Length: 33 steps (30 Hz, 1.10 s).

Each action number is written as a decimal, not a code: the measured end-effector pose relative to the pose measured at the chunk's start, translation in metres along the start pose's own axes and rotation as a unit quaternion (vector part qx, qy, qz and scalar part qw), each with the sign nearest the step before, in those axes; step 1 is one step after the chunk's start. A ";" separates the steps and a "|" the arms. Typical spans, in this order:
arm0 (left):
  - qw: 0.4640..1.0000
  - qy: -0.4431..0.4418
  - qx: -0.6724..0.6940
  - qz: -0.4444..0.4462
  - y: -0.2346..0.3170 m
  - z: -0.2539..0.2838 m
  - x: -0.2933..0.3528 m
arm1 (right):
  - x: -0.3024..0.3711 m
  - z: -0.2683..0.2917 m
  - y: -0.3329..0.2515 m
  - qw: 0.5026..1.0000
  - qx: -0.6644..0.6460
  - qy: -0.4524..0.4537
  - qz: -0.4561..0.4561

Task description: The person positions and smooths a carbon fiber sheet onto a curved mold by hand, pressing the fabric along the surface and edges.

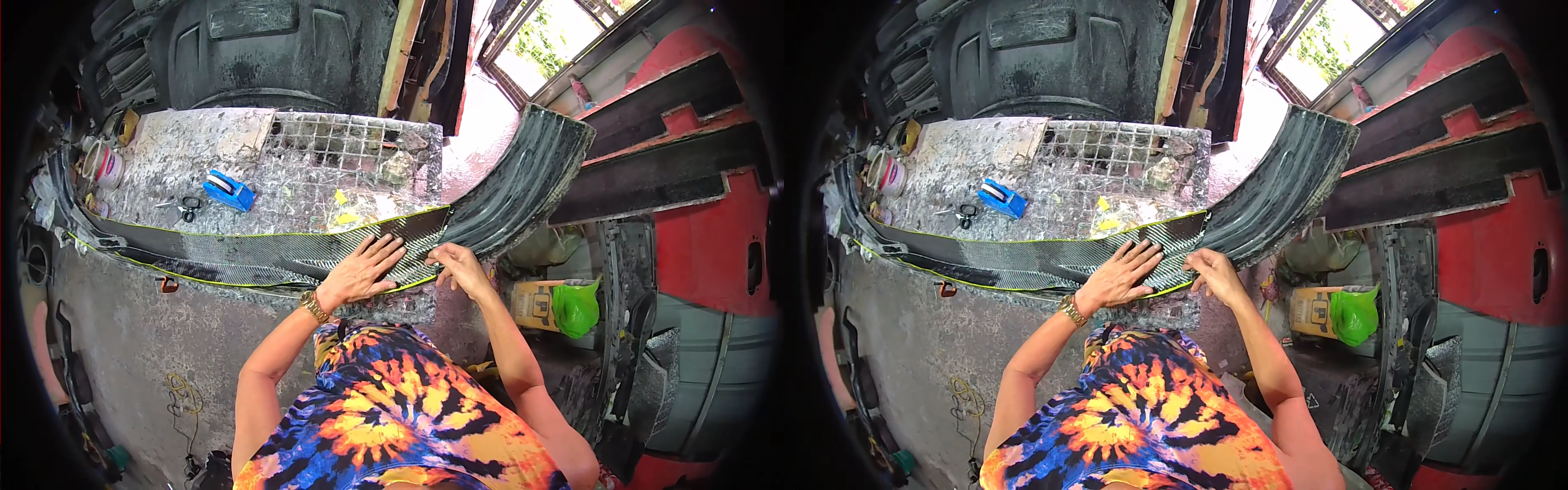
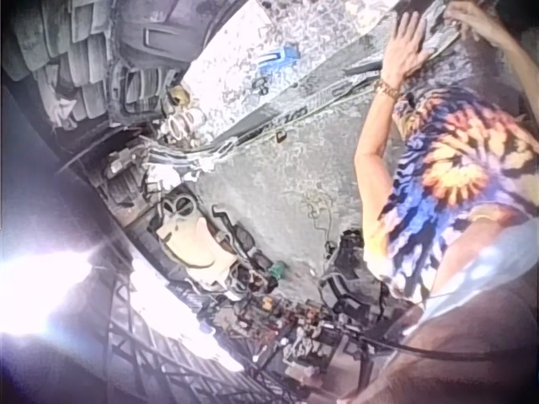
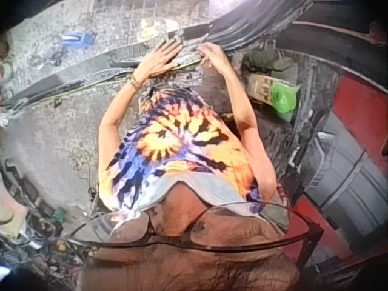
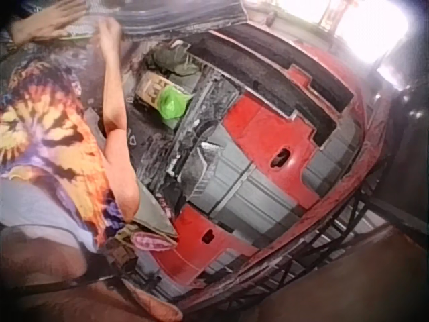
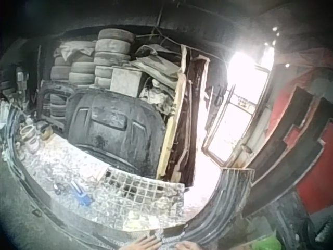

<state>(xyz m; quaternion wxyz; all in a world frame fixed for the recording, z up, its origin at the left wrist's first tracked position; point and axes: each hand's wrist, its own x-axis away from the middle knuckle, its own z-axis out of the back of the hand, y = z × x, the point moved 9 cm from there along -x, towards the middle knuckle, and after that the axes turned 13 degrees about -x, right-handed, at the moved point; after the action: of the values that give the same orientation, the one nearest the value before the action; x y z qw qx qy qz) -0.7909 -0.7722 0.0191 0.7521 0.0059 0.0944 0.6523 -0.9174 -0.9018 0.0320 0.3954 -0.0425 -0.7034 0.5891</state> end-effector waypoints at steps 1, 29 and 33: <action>1.000 0.007 -0.005 -0.010 -0.001 0.003 -0.002 | 0.001 0.001 0.000 1.000 0.000 0.002 -0.003; 0.947 0.066 0.312 -0.045 0.016 0.101 -0.010 | -0.004 0.006 0.006 0.999 -0.028 0.026 -0.012; 0.825 -0.108 0.543 -0.113 0.060 0.090 0.038 | 0.012 0.019 0.000 0.990 -0.130 0.060 0.020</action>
<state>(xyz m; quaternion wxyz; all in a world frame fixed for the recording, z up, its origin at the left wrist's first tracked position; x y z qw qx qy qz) -0.8316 -0.7154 0.1100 0.7010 0.4733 0.3515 0.4012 -0.9377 -0.9108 0.0380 0.4161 -0.1429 -0.7479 0.4971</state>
